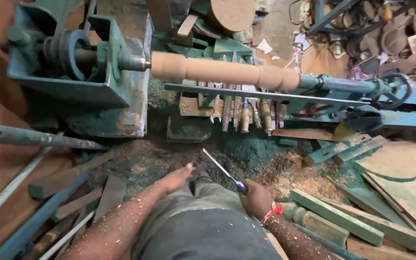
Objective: The person shapes a piece of wood on a lathe using a rasp and a chisel.
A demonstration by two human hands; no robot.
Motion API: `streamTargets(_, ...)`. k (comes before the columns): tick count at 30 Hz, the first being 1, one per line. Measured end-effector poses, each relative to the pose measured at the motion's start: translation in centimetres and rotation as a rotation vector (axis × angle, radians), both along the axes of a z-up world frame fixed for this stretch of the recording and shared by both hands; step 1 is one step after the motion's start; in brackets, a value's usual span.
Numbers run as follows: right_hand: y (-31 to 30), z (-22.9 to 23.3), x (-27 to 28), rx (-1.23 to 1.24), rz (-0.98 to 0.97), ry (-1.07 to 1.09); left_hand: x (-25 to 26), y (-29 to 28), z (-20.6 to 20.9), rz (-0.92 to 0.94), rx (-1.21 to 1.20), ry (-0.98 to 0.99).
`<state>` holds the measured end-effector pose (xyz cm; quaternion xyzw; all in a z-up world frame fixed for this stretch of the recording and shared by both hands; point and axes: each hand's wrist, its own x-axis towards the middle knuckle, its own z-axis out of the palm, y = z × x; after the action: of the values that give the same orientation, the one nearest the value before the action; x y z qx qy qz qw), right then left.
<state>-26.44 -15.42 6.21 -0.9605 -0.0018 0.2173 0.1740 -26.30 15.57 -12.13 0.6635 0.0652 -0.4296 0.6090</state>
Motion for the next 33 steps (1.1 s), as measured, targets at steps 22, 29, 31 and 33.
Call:
streamTargets(22, -6.5, -2.3, 2.5, 0.402, -0.583, 0.059, 15.6, -26.4, 11.0, 0.606, -0.684, 0.322)
streamTargets(29, -8.9, -5.5, 9.5, 0.550, -0.728, 0.111, 23.3, -31.0, 10.6, 0.605, -0.537, 0.202)
streamTargets(31, -9.1, -6.4, 10.8, 0.637, -0.767, 0.169, 24.9, -31.2, 10.6, 0.615, -0.490, 0.200)
streamTargets(33, -9.2, -7.2, 11.6, 0.752, -0.778, 0.200, 25.9, -31.3, 10.6, 0.629, -0.436, 0.203)
